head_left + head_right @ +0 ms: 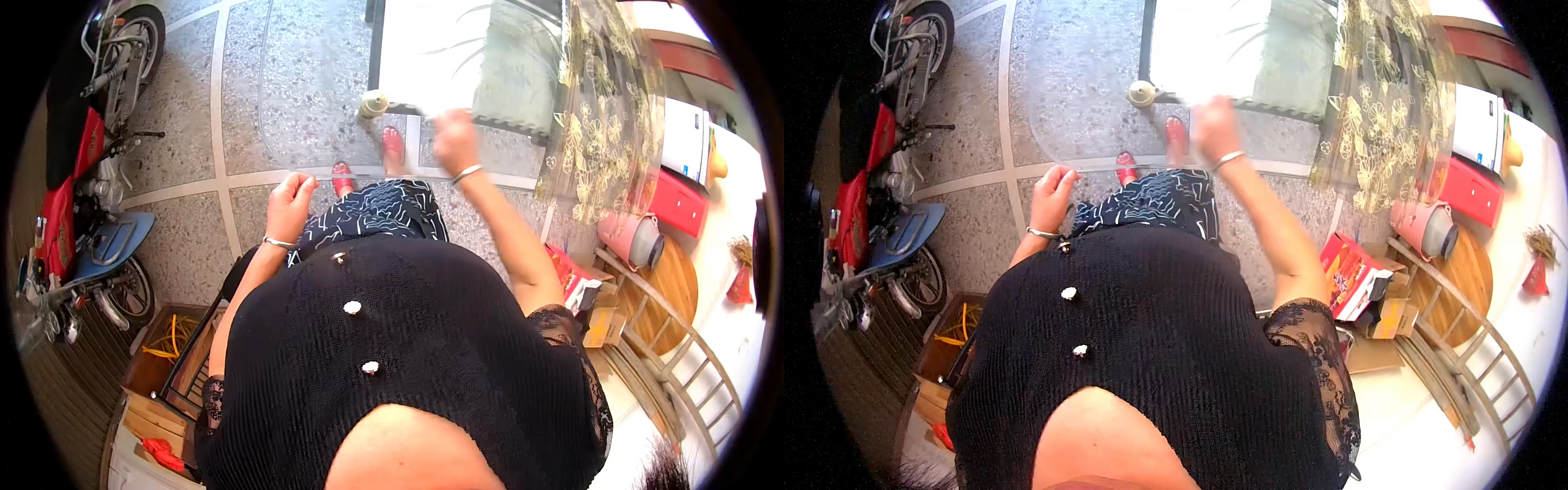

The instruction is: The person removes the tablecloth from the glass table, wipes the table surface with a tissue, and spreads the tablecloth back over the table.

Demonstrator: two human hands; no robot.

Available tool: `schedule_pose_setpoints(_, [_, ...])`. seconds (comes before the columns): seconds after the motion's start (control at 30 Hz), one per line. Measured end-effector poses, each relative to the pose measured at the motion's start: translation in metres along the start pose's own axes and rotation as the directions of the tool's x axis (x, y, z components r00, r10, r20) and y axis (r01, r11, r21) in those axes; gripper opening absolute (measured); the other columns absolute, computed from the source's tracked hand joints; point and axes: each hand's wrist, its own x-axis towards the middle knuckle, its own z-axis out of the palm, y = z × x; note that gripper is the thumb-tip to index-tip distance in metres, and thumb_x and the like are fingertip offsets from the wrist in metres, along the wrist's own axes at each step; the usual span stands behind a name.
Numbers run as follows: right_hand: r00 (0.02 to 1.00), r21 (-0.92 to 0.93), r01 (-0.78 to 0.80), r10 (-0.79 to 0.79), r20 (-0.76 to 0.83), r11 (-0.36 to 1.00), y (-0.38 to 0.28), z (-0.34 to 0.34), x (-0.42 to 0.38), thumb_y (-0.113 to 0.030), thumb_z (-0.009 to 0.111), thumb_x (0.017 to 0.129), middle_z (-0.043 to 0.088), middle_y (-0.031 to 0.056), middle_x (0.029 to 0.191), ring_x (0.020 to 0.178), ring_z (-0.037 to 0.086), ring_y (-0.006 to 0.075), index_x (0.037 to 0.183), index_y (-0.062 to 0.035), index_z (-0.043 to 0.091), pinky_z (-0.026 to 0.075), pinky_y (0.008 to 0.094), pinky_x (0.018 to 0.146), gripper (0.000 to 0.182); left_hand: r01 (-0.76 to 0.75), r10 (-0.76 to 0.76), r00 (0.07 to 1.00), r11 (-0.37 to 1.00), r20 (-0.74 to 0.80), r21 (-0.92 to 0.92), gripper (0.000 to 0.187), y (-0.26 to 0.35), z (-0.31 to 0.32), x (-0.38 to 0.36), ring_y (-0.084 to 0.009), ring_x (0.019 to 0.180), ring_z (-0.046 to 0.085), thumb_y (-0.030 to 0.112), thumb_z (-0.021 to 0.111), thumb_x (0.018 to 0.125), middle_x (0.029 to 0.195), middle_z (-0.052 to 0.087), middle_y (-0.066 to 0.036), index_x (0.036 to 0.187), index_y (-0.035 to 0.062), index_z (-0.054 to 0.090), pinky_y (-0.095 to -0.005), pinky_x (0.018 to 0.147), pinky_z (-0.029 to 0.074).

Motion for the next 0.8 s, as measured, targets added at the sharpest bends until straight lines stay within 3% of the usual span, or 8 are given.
schedule_pose_setpoints(0.13, [0.789, -0.203, -0.605, 0.547, -0.279, 0.770, 0.101, -0.039, -0.020, -0.001, 0.044, 0.071, 0.050, 0.0197, 0.081, 0.080, 0.049, 0.0339, 0.100, 0.0013, 0.054, 0.042, 0.0410, 0.071, 0.031, 0.026, -0.025, 1.000, 0.996, 0.014, -0.081, 0.016, -0.015, 0.000, -0.007, -0.0062, 0.060, 0.045, 0.016, 0.054, 0.085, 0.064, 0.055, 0.000, 0.079, 0.0021, 0.059, -0.0237, 0.056, 0.038])
schedule_pose_setpoints(0.23, [0.827, -0.281, -0.561, 0.525, -0.200, 0.778, 0.089, -0.023, -0.017, -0.001, 0.044, 0.071, 0.050, 0.0210, 0.084, 0.079, 0.050, 0.0345, 0.094, 0.0038, 0.055, 0.041, 0.0409, 0.072, 0.026, 0.070, -0.069, 0.997, 0.998, 0.042, -0.010, 0.017, -0.017, -0.005, -0.012, -0.0059, 0.061, 0.045, 0.016, 0.054, 0.085, 0.065, 0.055, 0.001, 0.079, 0.0018, 0.059, -0.0233, 0.057, 0.038])
schedule_pose_setpoints(0.3, [0.947, -0.225, -0.321, 0.311, -0.081, 0.920, 0.043, 0.005, -0.007, -0.006, 0.048, 0.067, 0.053, 0.0206, 0.080, 0.080, 0.050, 0.0341, 0.081, 0.0053, 0.058, 0.041, 0.0406, 0.075, 0.020, 0.095, -0.093, 0.995, 0.993, 0.039, -0.071, 0.017, -0.017, -0.004, -0.014, -0.0059, 0.061, 0.045, 0.017, 0.054, 0.084, 0.065, 0.055, 0.001, 0.079, 0.0018, 0.060, -0.0233, 0.057, 0.038])
schedule_pose_setpoints(0.33, [0.961, -0.180, -0.250, 0.267, 0.073, 0.951, 0.009, 0.018, -0.003, -0.009, 0.050, 0.067, 0.054, 0.0194, 0.079, 0.082, 0.050, 0.0340, 0.082, 0.0025, 0.058, 0.041, 0.0404, 0.076, 0.020, 0.109, -0.105, 0.994, 0.989, 0.040, -0.101, 0.017, -0.018, -0.004, -0.016, -0.0059, 0.061, 0.045, 0.017, 0.054, 0.084, 0.066, 0.056, 0.000, 0.079, 0.0018, 0.060, -0.0234, 0.057, 0.038])
schedule_pose_setpoints(0.37, [0.991, -0.049, -0.123, 0.120, -0.050, 0.991, -0.033, 0.026, 0.006, -0.009, 0.051, 0.069, 0.055, 0.0177, 0.079, 0.085, 0.050, 0.0333, 0.085, 0.0010, 0.058, 0.042, 0.0393, 0.077, 0.021, 0.125, -0.121, 0.991, 0.989, 0.050, -0.083, 0.017, -0.017, -0.005, -0.016, -0.0061, 0.061, 0.045, 0.017, 0.054, 0.084, 0.066, 0.056, 0.000, 0.079, 0.0018, 0.060, -0.0235, 0.057, 0.038])
schedule_pose_setpoints(0.47, [0.966, 0.046, -0.188, 0.176, 0.190, 0.981, -0.106, 0.048, 0.004, -0.005, 0.053, 0.067, 0.051, 0.0152, 0.084, 0.084, 0.052, 0.0303, 0.097, -0.0021, 0.057, 0.043, 0.0405, 0.080, 0.030, 0.159, -0.157, 0.986, 0.987, 0.064, -0.029, 0.017, -0.009, -0.010, -0.016, -0.0065, 0.061, 0.047, 0.017, 0.054, 0.084, 0.066, 0.056, -0.001, 0.079, 0.0020, 0.061, -0.0238, 0.058, 0.039])
schedule_pose_setpoints(0.63, [0.994, 0.094, -0.095, 0.100, -0.047, 0.991, -0.065, 0.007, -0.018, -0.006, 0.052, 0.069, 0.052, 0.0152, 0.083, 0.072, 0.047, 0.0320, 0.085, 0.0001, 0.055, 0.037, 0.0428, 0.069, 0.018, 0.072, -0.072, 0.997, 0.996, 0.003, 0.045, 0.018, -0.014, -0.019, -0.017, -0.0068, 0.064, 0.049, 0.018, 0.054, 0.084, 0.067, 0.057, -0.002, 0.079, 0.0023, 0.061, -0.0238, 0.059, 0.040])
schedule_pose_setpoints(0.8, [0.762, -0.219, -0.645, 0.639, -0.111, 0.732, 0.031, -0.039, -0.089, -0.002, 0.047, 0.074, 0.045, 0.0202, 0.092, 0.085, 0.047, 0.0358, 0.114, 0.0049, 0.046, 0.039, 0.0420, 0.077, 0.041, 0.265, -0.264, 0.964, 0.955, 0.027, -0.134, 0.018, -0.053, -0.022, -0.014, -0.0063, 0.054, 0.042, 0.019, 0.051, 0.086, 0.058, 0.047, 0.002, 0.079, 0.0040, 0.059, -0.0233, 0.050, 0.035])
